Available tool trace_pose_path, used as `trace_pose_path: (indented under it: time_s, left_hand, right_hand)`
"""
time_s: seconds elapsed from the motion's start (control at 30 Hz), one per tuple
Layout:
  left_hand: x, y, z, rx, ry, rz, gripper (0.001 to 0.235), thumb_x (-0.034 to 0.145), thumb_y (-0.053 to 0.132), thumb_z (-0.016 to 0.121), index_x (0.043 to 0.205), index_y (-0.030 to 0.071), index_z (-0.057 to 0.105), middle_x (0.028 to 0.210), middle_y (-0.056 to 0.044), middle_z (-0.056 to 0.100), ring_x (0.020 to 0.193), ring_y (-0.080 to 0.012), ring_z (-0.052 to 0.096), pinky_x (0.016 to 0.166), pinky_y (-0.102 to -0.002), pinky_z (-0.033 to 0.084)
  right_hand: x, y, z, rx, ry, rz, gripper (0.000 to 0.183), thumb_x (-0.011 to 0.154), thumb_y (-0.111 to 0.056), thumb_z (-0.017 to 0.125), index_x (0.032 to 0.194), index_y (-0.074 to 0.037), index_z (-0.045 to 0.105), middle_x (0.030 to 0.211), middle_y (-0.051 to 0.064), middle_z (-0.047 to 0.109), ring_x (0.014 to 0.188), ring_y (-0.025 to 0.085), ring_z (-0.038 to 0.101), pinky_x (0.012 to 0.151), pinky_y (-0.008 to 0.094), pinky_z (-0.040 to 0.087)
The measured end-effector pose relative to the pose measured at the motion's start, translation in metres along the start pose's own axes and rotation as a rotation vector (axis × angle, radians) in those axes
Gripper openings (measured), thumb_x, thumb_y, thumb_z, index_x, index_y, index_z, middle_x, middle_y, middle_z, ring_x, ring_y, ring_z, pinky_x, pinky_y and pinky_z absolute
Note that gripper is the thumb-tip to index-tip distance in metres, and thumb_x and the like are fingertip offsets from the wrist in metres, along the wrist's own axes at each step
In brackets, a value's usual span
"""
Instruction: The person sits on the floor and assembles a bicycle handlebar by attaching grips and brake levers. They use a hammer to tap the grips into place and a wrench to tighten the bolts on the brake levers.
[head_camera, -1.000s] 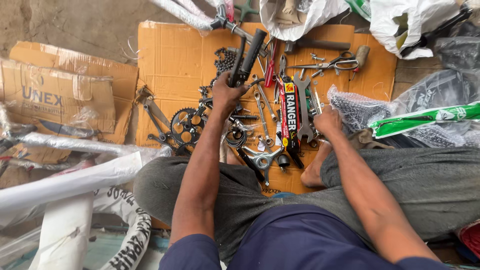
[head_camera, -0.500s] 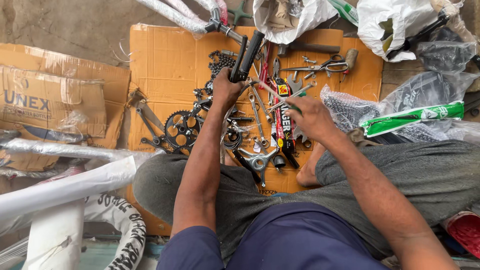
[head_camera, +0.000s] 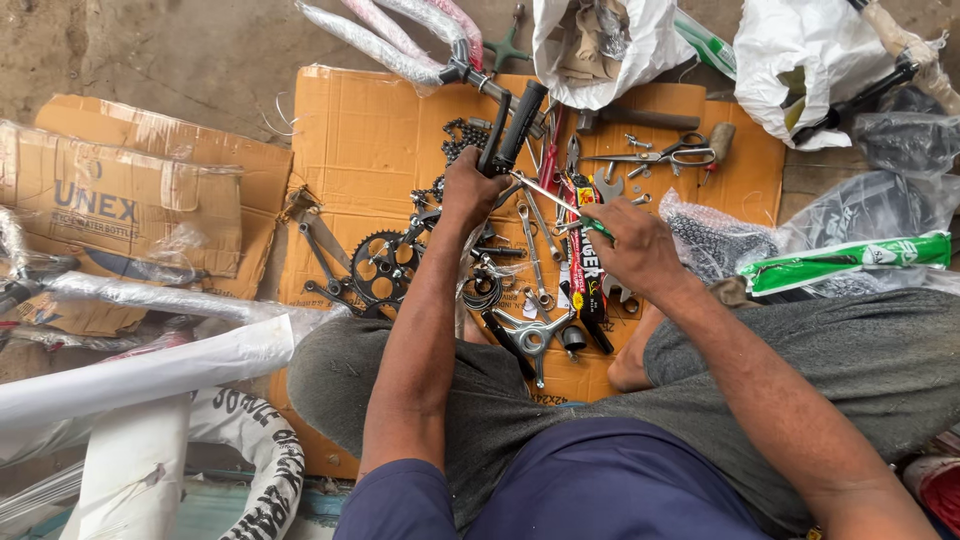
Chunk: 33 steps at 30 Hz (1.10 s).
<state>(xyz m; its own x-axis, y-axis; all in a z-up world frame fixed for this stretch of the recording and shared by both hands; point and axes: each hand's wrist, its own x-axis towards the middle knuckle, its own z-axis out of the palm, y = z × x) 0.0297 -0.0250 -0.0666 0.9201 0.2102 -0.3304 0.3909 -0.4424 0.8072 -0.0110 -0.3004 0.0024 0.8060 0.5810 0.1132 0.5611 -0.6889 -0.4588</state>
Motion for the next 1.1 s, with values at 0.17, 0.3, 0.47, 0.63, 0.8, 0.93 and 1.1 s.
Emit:
trace_pose_path:
  time_s: [0.17, 0.3, 0.47, 0.63, 0.8, 0.93, 1.1]
  left_hand:
    - [0.008, -0.019, 0.006, 0.032, 0.053, 0.029, 0.041, 0.077, 0.024, 0.088, 0.100, 0.003, 0.062, 0.091, -0.015, 0.069, 0.082, -0.0259, 0.069, 0.076, -0.041, 0.056]
    - [0.014, -0.027, 0.007, 0.020, 0.106, 0.064, 0.043, 0.072, 0.027, 0.090, 0.098, 0.003, 0.065, 0.089, -0.016, 0.072, 0.083, -0.0289, 0.071, 0.078, -0.043, 0.055]
    - [0.013, -0.026, 0.006, -0.001, 0.091, 0.058, 0.044, 0.072, 0.028, 0.089, 0.098, 0.003, 0.064, 0.091, -0.017, 0.072, 0.085, -0.0295, 0.071, 0.078, -0.043, 0.054]
    - [0.006, -0.019, -0.002, -0.044, 0.070, 0.056, 0.043, 0.073, 0.026, 0.087, 0.100, 0.003, 0.062, 0.091, -0.018, 0.072, 0.085, -0.0313, 0.070, 0.079, -0.043, 0.054]
    - [0.001, -0.015, -0.003, -0.025, 0.085, 0.076, 0.042, 0.075, 0.026, 0.087, 0.100, 0.003, 0.061, 0.092, -0.019, 0.072, 0.088, -0.0324, 0.070, 0.081, -0.044, 0.053]
    - [0.002, -0.015, 0.000, 0.016, 0.042, 0.042, 0.038, 0.080, 0.025, 0.082, 0.104, 0.005, 0.060, 0.094, -0.018, 0.073, 0.090, -0.0321, 0.073, 0.083, -0.045, 0.054]
    - [-0.001, -0.011, -0.002, -0.004, 0.093, 0.109, 0.042, 0.077, 0.026, 0.083, 0.106, 0.005, 0.062, 0.098, -0.020, 0.073, 0.093, -0.0357, 0.071, 0.086, -0.046, 0.054]
  right_hand:
    - [0.006, -0.009, -0.008, 0.026, 0.136, -0.134, 0.024, 0.090, -0.008, 0.069, 0.114, -0.007, 0.068, 0.095, 0.011, 0.068, 0.080, 0.026, 0.068, 0.066, 0.035, 0.057]
    - [0.015, -0.019, -0.021, -0.168, 0.138, -0.312, 0.015, 0.091, -0.004, 0.068, 0.106, -0.008, 0.067, 0.087, 0.011, 0.064, 0.080, 0.030, 0.066, 0.066, 0.042, 0.054]
    - [0.015, -0.023, -0.021, -0.201, 0.148, -0.355, 0.025, 0.085, -0.001, 0.066, 0.109, -0.008, 0.070, 0.087, 0.010, 0.064, 0.078, 0.029, 0.065, 0.066, 0.044, 0.054]
    - [0.011, -0.025, -0.015, -0.173, 0.185, -0.344, 0.023, 0.086, -0.005, 0.069, 0.109, -0.006, 0.069, 0.091, 0.011, 0.067, 0.079, 0.028, 0.066, 0.065, 0.040, 0.055]
    - [0.015, -0.014, -0.005, -0.172, 0.179, -0.369, 0.020, 0.091, -0.004, 0.068, 0.111, -0.006, 0.069, 0.091, 0.009, 0.069, 0.080, 0.025, 0.068, 0.067, 0.038, 0.057]
    - [0.019, 0.010, 0.013, 0.756, -0.187, 0.681, 0.027, 0.090, -0.011, 0.071, 0.117, -0.006, 0.070, 0.084, 0.010, 0.068, 0.065, 0.019, 0.064, 0.054, 0.033, 0.055]
    - [0.011, 0.019, 0.021, -0.076, 0.189, 0.033, 0.025, 0.094, -0.019, 0.078, 0.113, -0.006, 0.069, 0.095, 0.011, 0.070, 0.074, 0.018, 0.066, 0.062, 0.027, 0.053]
